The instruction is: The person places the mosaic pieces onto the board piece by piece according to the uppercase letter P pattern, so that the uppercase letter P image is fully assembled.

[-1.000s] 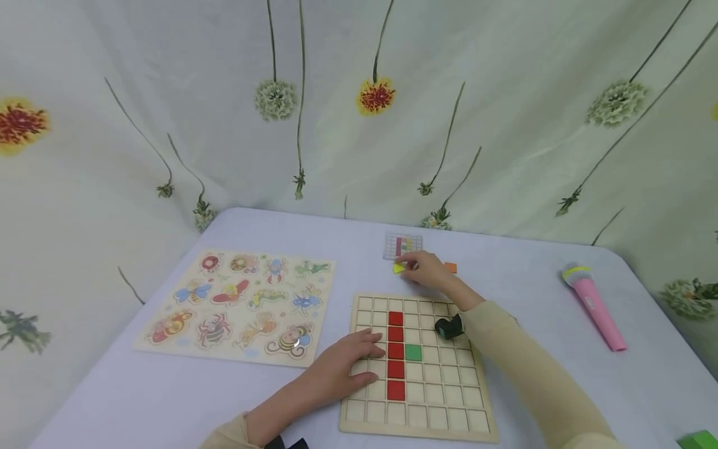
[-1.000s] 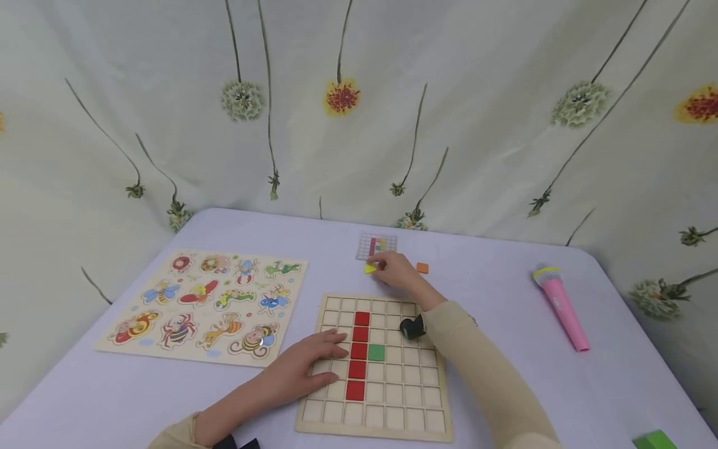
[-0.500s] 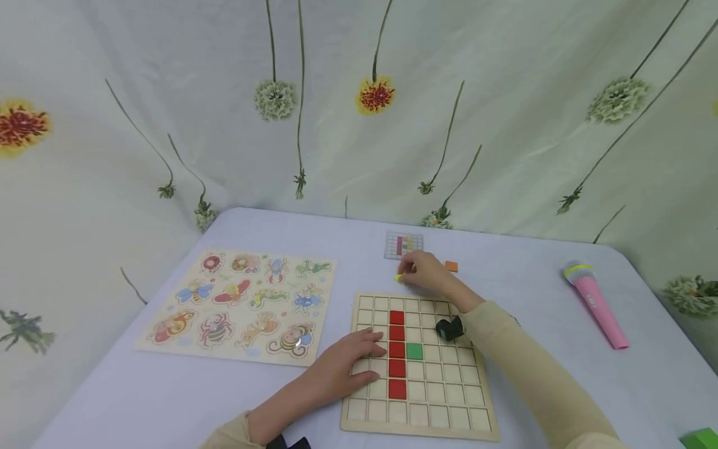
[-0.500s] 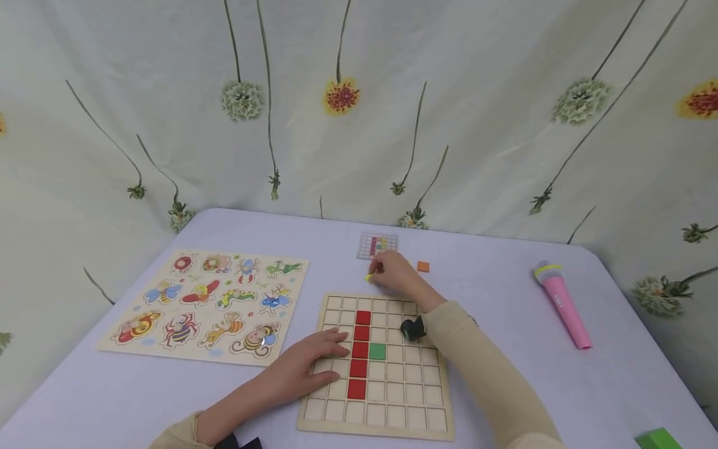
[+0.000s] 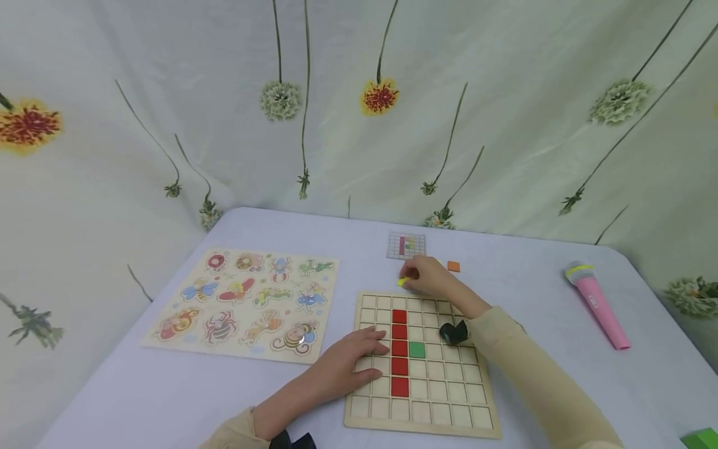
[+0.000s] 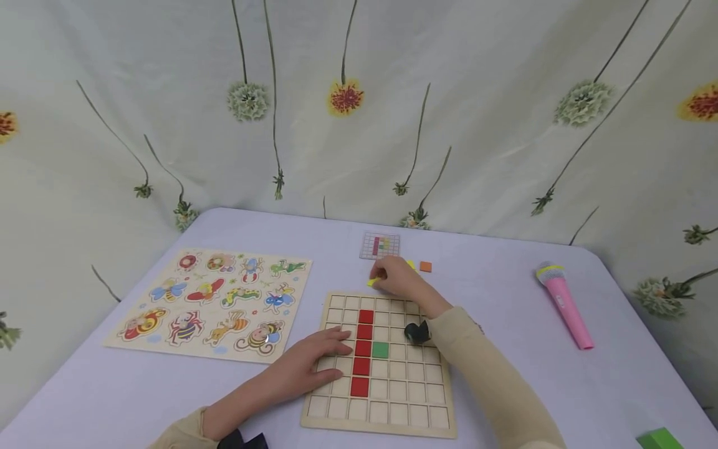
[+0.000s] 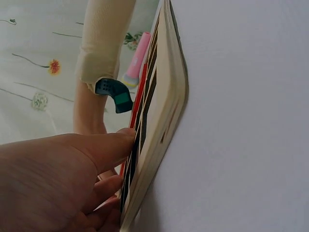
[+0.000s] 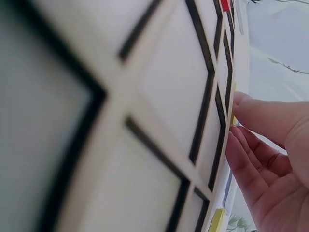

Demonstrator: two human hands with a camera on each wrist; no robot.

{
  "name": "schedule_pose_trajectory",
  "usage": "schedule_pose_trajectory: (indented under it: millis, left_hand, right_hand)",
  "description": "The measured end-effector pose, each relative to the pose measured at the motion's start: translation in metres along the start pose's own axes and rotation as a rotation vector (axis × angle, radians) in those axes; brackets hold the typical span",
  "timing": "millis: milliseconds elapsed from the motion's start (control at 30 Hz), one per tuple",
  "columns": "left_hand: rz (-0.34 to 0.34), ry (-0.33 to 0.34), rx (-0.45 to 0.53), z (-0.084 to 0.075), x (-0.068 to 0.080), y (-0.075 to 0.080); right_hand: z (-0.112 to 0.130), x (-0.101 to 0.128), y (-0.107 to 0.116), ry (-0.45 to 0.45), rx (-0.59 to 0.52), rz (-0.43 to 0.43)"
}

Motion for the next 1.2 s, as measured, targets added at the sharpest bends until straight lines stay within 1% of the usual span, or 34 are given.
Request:
schedule_pose_trajectory:
  millis: [133,367,467,567,800,867,1200]
  left_hand:
    - [0.002,-0.002,0.0,0.0,0.0,0.0]
    - [0.004,0.008,-0.003,-0.001,0.001,-0.001]
    - [0.003,0.009,-0.003,-0.001,0.001,0.0]
    - [0.002,0.008,-0.005,0.0,0.001,0.0]
    - [0.01,0.013,-0.004,0.0,0.0,0.0]
    - [0.013,0.016,0.0,0.0,0.001,0.0]
    - [0.018,0.031,-0.009,0.001,0.0,-0.001]
  right_hand:
    - [0.0,0.001,-0.001,0.039,0.006,0.02]
    - [0.001,0.001,-0.003,0.055,0.012,0.053]
    - [0.002,0.001,-0.003,0.087,0.041,0.063]
    - [0.002,0.003,-0.001,0.113,0.043,0.068]
    - [-0.008,0.007,-0.002,0.046,-0.078,0.058]
    - [-0.009,0.007,-0.003,0.043,-0.097,0.056]
    - [-0.007,0.008,-0.002,0.076,-0.103,0.063]
Point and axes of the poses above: each hand's wrist, its own x-axis away from the middle knuckle, its own y-axis out of the back of the hand, z = x × y, the point moved 3 cm from there along -x, towards the middle knuckle, and after that the axes turned 10 degrees about y, right-handed, at the moved point
